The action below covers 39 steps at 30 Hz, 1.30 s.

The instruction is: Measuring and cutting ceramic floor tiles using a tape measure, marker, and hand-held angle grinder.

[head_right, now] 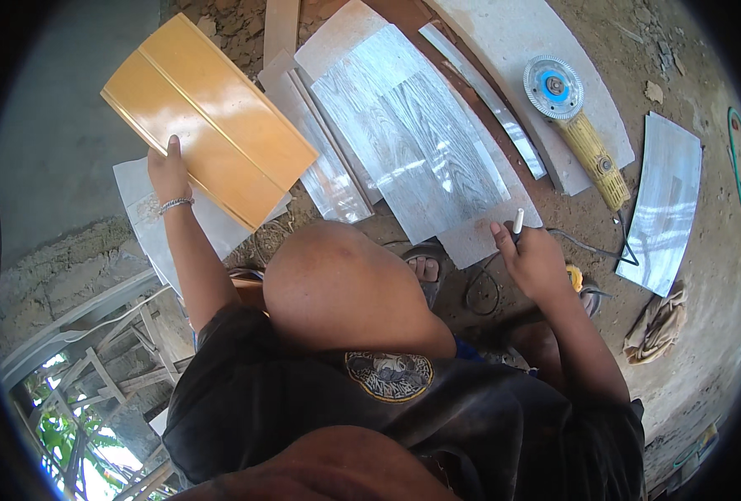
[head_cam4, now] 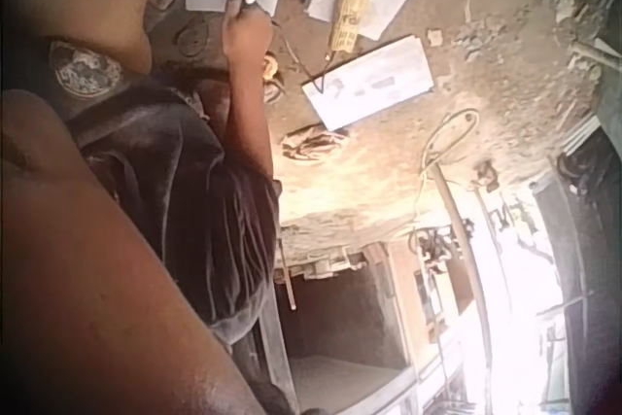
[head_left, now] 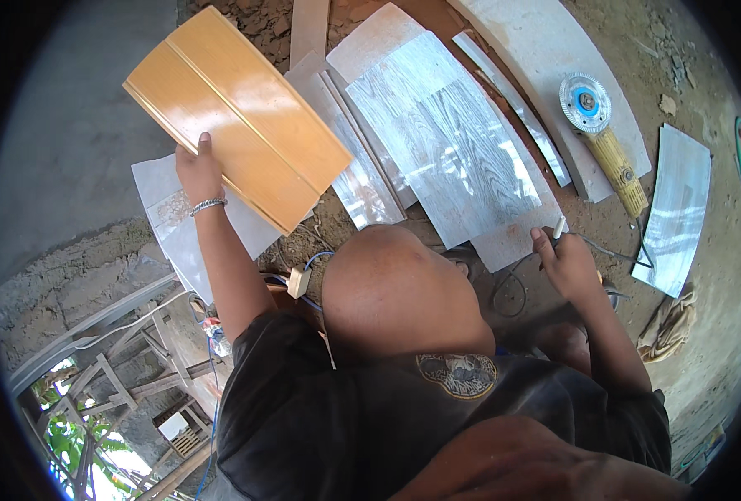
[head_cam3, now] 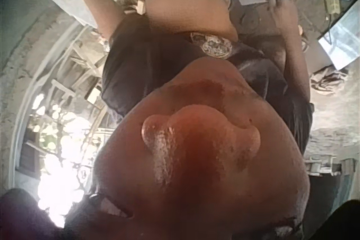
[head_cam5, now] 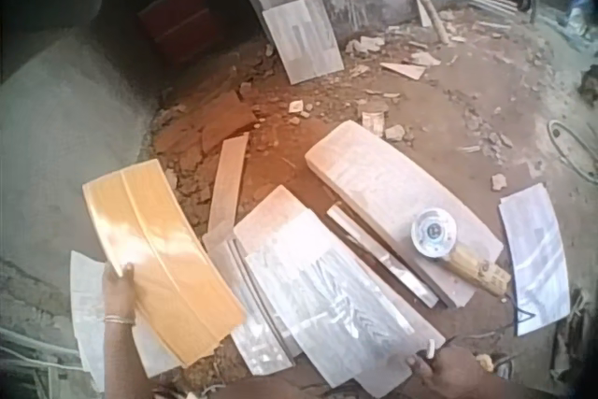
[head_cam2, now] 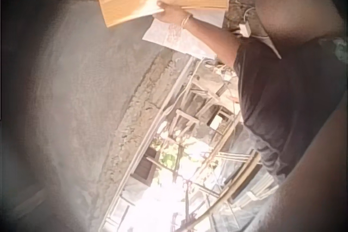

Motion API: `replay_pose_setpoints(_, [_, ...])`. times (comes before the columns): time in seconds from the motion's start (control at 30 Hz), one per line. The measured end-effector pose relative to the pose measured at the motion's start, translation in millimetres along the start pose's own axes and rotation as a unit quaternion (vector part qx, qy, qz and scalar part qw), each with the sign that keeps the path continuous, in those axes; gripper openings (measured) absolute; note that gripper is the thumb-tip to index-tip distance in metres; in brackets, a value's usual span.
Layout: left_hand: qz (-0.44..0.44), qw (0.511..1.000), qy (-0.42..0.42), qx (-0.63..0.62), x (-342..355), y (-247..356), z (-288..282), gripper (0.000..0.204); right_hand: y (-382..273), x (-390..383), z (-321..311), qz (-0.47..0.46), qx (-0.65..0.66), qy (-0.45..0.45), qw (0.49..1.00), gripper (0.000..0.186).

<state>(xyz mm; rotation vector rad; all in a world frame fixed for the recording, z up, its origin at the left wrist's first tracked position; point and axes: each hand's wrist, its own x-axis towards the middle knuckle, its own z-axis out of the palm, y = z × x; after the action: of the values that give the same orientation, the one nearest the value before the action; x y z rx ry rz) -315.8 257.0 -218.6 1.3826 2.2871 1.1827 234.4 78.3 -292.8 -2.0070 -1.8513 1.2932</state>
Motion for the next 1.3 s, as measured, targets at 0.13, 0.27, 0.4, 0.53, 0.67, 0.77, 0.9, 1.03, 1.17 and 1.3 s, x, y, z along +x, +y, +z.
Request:
replay_pose_setpoints(0.13, [-0.056,0.959,-0.078,-0.267,-7.9,18.3,-0.3,0.033,-8.1,2.4,-11.1,0.007,0.090,-0.015,0.996,0.053])
replay_pose_setpoints(0.27, [-0.159,0.906,-0.078,-0.385,-15.6,10.0,45.2,0.043,-11.7,6.1,-16.1,-0.019,0.080,-0.001,0.997,0.051])
replay_pose_setpoints(0.4, [-0.345,0.845,-0.048,-0.405,-25.5,2.2,105.0,0.049,-10.7,6.4,-11.9,-0.019,0.088,0.000,0.996,0.050])
replay_pose_setpoints(0.53, [-0.374,0.829,-0.056,-0.411,-29.7,-5.9,137.2,0.058,-10.3,4.9,-6.9,0.000,0.036,-0.015,0.999,0.047])
replay_pose_setpoints(0.67, [-0.366,0.835,-0.059,-0.407,-32.3,-12.0,144.4,0.067,-14.1,5.3,-5.5,0.017,0.030,-0.023,0.999,0.046])
replay_pose_setpoints(0.77, [-0.346,0.848,-0.061,-0.396,-33.0,-18.0,140.8,0.074,-13.4,6.1,-4.3,-0.018,0.080,0.006,0.997,0.047])
replay_pose_setpoints(0.9, [-0.299,0.879,-0.074,-0.364,-31.5,-34.3,135.6,0.083,2.1,9.9,-1.1,-0.005,0.129,0.008,0.992,0.053])
replay_pose_setpoints(1.03, [-0.293,0.895,-0.084,-0.325,-78.9,-49.7,157.1,0.085,16.0,17.6,17.6,0.082,0.095,-0.046,0.991,0.055])
replay_pose_setpoints(1.17, [-0.323,0.928,-0.063,-0.172,-172.2,-49.0,178.1,0.075,28.7,19.2,48.6,0.057,0.161,-0.112,0.979,0.055])
replay_pose_setpoints(1.3, [-0.332,0.923,-0.104,-0.161,-212.9,-25.9,191.3,0.073,45.9,13.6,73.6,0.062,0.161,-0.150,0.973,0.054])
